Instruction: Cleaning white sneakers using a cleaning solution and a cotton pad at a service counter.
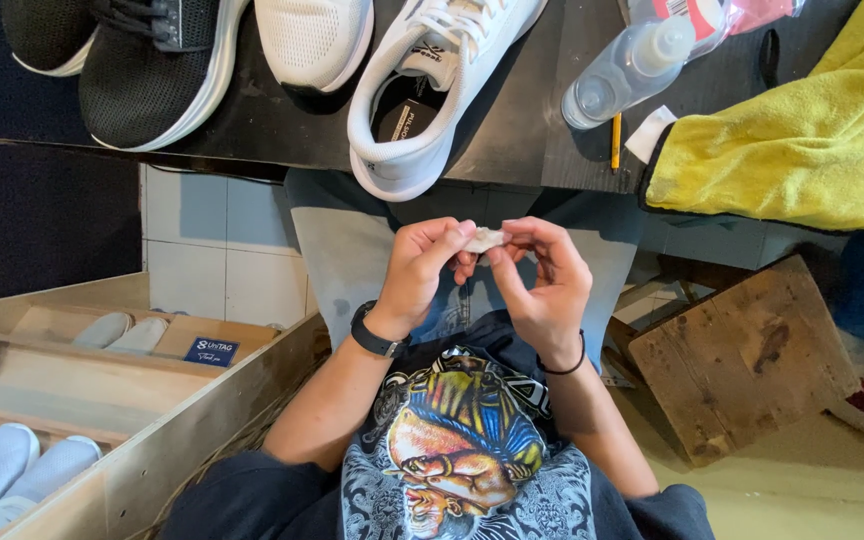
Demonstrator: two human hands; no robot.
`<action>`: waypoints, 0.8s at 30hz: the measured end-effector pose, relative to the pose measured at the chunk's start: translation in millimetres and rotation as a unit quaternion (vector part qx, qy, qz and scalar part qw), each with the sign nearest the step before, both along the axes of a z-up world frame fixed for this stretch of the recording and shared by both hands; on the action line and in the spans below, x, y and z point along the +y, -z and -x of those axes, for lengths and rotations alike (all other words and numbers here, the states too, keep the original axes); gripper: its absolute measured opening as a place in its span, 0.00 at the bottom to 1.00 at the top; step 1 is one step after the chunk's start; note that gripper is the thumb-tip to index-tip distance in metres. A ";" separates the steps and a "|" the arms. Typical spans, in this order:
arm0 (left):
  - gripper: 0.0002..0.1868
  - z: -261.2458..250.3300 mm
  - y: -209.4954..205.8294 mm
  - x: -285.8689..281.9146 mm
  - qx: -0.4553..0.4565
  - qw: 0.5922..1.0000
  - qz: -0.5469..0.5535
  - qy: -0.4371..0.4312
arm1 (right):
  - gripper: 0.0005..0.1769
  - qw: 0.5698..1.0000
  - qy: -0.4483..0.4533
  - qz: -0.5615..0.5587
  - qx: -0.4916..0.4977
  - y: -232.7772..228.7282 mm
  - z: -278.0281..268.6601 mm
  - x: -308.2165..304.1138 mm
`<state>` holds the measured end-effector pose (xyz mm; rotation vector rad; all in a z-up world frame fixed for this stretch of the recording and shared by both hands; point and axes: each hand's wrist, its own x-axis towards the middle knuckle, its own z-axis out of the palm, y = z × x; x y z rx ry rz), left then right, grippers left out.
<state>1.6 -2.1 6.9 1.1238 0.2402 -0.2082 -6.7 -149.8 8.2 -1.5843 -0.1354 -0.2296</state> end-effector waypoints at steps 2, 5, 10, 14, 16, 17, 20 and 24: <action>0.16 2.5 0.1 1.7 -0.034 0.999 -0.013 -0.007 | 0.16 1.000 0.007 -0.002 -0.002 1.5 -1.0 -0.4; 0.15 3.5 -2.2 4.4 -0.112 0.989 -0.098 -0.016 | 0.16 1.000 0.021 0.014 -0.010 -3.8 -2.9 -1.0; 0.13 3.3 -4.7 -1.5 -0.158 0.957 -0.236 -0.055 | 0.17 0.998 0.009 0.048 -0.026 -5.4 -2.7 -4.3; 0.07 2.5 9.2 1.0 -0.108 0.982 -0.147 -0.045 | 0.17 1.000 0.007 0.000 0.019 6.1 -1.1 -7.3; 0.07 2.3 17.7 1.7 -0.079 0.994 -0.055 -0.053 | 0.17 0.999 0.007 -0.037 0.038 15.2 -0.6 -9.6; 0.07 1.9 21.5 2.6 -0.068 0.996 -0.029 -0.052 | 0.17 0.996 0.008 -0.066 0.057 20.0 -0.5 -11.1; 0.08 4.2 23.0 1.8 -0.059 0.997 -0.009 -0.048 | 0.18 0.992 0.006 -0.098 0.082 18.9 0.3 -11.0; 0.07 4.0 9.3 1.2 -0.118 0.989 -0.077 -0.039 | 0.19 0.991 -0.001 -0.113 0.072 16.3 -0.7 -2.5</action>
